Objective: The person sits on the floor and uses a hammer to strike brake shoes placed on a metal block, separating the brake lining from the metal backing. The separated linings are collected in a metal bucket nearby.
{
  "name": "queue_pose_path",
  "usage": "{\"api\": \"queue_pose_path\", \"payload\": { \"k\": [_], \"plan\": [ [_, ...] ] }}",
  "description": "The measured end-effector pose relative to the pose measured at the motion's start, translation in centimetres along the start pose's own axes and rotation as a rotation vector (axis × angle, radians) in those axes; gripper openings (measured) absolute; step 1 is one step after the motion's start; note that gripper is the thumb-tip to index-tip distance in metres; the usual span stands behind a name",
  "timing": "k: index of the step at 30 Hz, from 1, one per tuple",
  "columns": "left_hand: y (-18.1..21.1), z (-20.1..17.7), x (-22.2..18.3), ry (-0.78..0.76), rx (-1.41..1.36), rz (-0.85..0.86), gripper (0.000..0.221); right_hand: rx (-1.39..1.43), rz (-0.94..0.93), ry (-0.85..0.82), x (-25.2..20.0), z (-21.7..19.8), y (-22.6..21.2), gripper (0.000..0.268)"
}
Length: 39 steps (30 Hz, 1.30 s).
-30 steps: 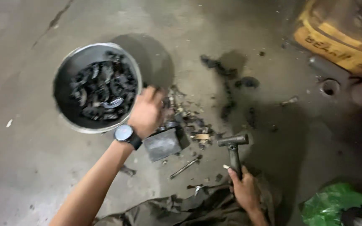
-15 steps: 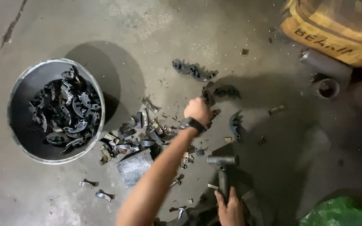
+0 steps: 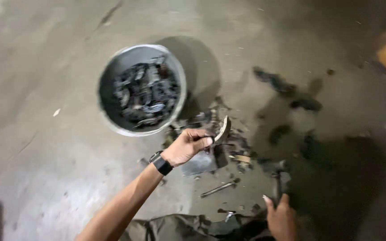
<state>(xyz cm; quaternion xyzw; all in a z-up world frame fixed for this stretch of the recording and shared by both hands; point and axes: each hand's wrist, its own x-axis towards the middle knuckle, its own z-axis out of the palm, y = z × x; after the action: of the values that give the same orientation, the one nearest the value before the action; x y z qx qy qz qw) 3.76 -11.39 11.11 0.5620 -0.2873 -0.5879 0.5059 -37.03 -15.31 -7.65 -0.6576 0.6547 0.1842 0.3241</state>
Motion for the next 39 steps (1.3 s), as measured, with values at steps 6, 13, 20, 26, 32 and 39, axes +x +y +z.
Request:
{"api": "queue_pose_path", "payload": {
  "k": [6, 13, 20, 26, 32, 39],
  "plan": [
    [-4.0, -4.8, -8.3, 0.226, 0.549, -0.045, 0.026, -0.002, -0.057, 0.073, 2.1, -0.3, 0.2, 0.066],
    [2.3, -9.3, -11.1, 0.433, 0.495, -0.157, 0.024, 0.014, -0.252, 0.254, 0.7, 0.0, 0.4, 0.055],
    [9.6, -19.9, -6.7, 0.648, 1.27, 0.36, 0.027, 0.039, -0.129, 0.157, -3.7, -3.0, -3.7, 0.056],
    [8.2, -13.8, 3.5, 0.578, 1.859, 0.31, 0.05, 0.051, -0.115, 0.049, -4.6, -3.9, -4.2, 0.066],
    [4.6, 1.0, 16.6, -0.094, 1.816, 0.236, 0.034, 0.031, -0.007, -0.123, -1.8, -1.3, -1.5, 0.074],
    [-3.1, 3.5, 30.5, 0.284, 1.75, 0.6, 0.051, -0.11, 0.065, -0.26, 1.0, 9.0, 5.6, 0.09]
  ]
}}
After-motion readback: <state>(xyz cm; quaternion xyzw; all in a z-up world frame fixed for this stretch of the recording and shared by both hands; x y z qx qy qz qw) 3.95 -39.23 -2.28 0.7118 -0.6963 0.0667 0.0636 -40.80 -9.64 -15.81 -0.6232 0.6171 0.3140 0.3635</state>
